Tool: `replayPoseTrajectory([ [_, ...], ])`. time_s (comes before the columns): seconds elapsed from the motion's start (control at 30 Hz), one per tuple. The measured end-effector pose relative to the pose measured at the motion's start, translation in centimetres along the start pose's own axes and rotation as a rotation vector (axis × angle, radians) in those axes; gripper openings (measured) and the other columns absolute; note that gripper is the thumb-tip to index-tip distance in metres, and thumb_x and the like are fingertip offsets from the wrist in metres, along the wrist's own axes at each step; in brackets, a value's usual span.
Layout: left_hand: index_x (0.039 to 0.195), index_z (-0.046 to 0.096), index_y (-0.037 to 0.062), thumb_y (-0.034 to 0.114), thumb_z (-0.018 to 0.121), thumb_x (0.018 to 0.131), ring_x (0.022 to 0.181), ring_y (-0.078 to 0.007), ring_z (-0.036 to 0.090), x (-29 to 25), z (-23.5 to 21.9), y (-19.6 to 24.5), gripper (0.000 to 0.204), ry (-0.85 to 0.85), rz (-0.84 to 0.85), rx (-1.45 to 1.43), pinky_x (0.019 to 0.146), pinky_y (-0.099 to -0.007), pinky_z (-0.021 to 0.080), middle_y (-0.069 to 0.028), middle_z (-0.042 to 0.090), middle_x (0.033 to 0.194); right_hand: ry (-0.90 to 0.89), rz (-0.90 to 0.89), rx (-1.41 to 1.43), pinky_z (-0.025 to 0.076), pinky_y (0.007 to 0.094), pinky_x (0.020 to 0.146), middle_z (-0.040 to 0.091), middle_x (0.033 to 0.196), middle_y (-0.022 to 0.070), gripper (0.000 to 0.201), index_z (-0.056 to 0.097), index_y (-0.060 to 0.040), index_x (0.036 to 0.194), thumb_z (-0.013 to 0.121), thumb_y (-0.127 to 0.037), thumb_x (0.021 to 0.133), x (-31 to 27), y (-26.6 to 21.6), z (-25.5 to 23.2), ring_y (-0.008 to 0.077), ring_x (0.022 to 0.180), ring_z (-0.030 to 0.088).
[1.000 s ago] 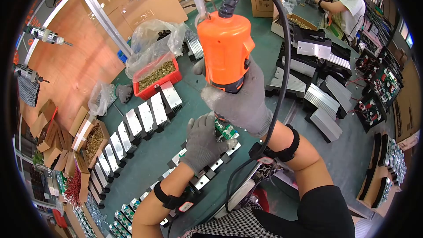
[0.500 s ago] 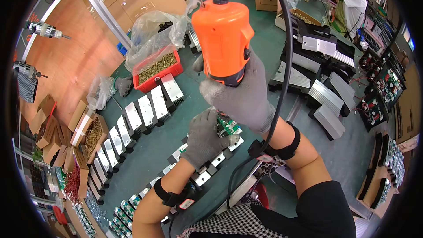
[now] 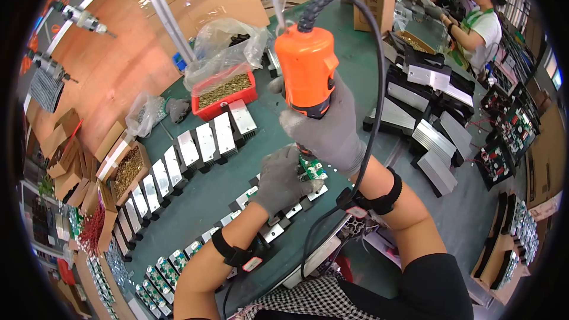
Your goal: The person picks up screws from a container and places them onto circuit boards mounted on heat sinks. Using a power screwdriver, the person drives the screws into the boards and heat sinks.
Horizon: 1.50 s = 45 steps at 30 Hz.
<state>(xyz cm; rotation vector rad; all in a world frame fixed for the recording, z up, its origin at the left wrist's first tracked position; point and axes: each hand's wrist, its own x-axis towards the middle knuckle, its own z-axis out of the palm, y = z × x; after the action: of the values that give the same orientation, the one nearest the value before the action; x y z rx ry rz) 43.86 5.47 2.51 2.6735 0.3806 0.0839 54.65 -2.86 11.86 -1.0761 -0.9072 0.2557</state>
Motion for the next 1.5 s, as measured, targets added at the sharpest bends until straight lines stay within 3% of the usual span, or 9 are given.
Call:
replayPoseTrajectory([
  [0.1,0.142,0.031,0.0011,0.058,0.068,0.075,0.132,-0.0293,0.039,0.3,-0.5,-0.6,0.096,-0.099,0.000,0.116,0.111,-0.0476,0.022,-0.0166,0.045,0.138,-0.083,-0.006,-0.010,0.053,0.0309,0.063,0.063,0.103,0.0173,0.056,0.047,-0.0009,0.119,0.062,0.001,0.064,0.7,-2.2,1.1,0.0161,0.070,0.063],
  [0.2,0.143,0.028,0.0003,0.056,0.068,0.076,0.135,-0.0321,0.034,-1.0,-3.0,-1.4,0.096,0.075,0.023,0.029,0.112,-0.0493,0.020,-0.0183,0.041,0.141,-0.136,-0.085,-0.047,0.053,0.0287,0.061,0.061,0.107,0.0202,0.063,0.044,0.0011,0.126,0.065,-0.007,0.068,1.1,-5.7,1.8,0.0172,0.068,0.063],
  [0.23,0.145,0.023,-0.0017,0.056,0.065,0.078,0.132,-0.0381,0.036,-1.9,-5.0,-2.2,0.098,0.148,0.084,0.065,0.111,-0.0464,0.025,-0.0264,0.039,0.139,-0.148,-0.108,-0.049,0.053,0.0279,0.061,0.060,0.108,0.0211,0.064,0.043,0.0017,0.128,0.066,-0.009,0.068,1.0,-6.7,2.0,0.0175,0.068,0.063],
  [0.33,0.143,0.030,0.0001,0.047,0.064,0.081,0.128,-0.0395,0.040,-8.2,-10.7,-4.4,0.084,0.233,-0.024,-0.018,0.107,-0.0459,0.031,-0.0282,0.041,0.137,-0.201,-0.115,0.122,0.054,0.0273,0.059,0.060,0.108,0.0216,0.069,0.041,0.0019,0.131,0.070,-0.014,0.070,0.0,-7.7,2.7,0.0191,0.067,0.063],
  [0.53,0.138,0.043,0.0059,0.031,0.068,0.078,0.124,-0.0330,0.049,-28.8,-12.2,-13.3,0.070,0.655,-0.466,-0.151,0.103,-0.0376,0.038,-0.0209,0.050,0.133,-0.300,-0.004,0.242,0.052,0.0235,0.052,0.059,0.107,0.0171,0.087,0.030,0.0042,0.138,0.076,-0.030,0.073,-3.1,-7.2,4.9,0.0161,0.063,0.062],
  [0.8,0.126,0.053,-0.0024,0.023,0.059,0.091,0.109,-0.0246,0.059,-52.0,-7.1,-14.3,0.043,1.161,-1.092,-0.287,0.092,-0.0341,0.046,-0.0171,0.059,0.121,-0.578,0.048,0.461,0.054,0.0250,0.047,0.057,0.101,0.0143,0.084,0.031,0.0056,0.136,0.078,-0.025,0.073,-5.2,-7.2,14.2,0.0166,0.057,0.063],
  [1.1,0.128,0.052,0.0061,0.029,0.057,0.091,0.105,-0.0364,0.058,-51.3,-5.4,-15.2,0.044,0.937,-1.089,-0.071,0.087,-0.0428,0.047,-0.0211,0.054,0.119,-0.702,0.059,0.733,0.054,0.0290,0.052,0.056,0.109,0.0138,0.068,0.037,-0.0019,0.134,0.070,-0.018,0.077,-9.9,-9.2,28.9,0.0180,0.066,0.065],
  [1.33,0.129,0.051,0.0063,0.033,0.059,0.089,0.103,-0.0374,0.058,-53.2,-5.4,-14.9,0.049,0.881,-0.927,-0.102,0.088,-0.0434,0.047,-0.0207,0.054,0.118,-0.787,0.006,0.733,0.057,0.0347,0.058,0.057,0.109,0.0140,0.070,0.038,-0.0051,0.132,0.073,-0.018,0.072,-12.9,-11.1,35.0,0.0208,0.070,0.066],
  [1.5,0.128,0.054,0.0098,0.039,0.057,0.090,0.104,-0.0397,0.059,-54.1,-6.6,-13.0,0.049,0.777,-1.000,-0.193,0.088,-0.0441,0.047,-0.0222,0.055,0.119,-0.740,-0.049,0.745,0.055,0.0323,0.054,0.056,0.108,0.0144,0.071,0.037,-0.0030,0.132,0.072,-0.020,0.074,-13.5,-11.6,37.4,0.0199,0.068,0.065],
])
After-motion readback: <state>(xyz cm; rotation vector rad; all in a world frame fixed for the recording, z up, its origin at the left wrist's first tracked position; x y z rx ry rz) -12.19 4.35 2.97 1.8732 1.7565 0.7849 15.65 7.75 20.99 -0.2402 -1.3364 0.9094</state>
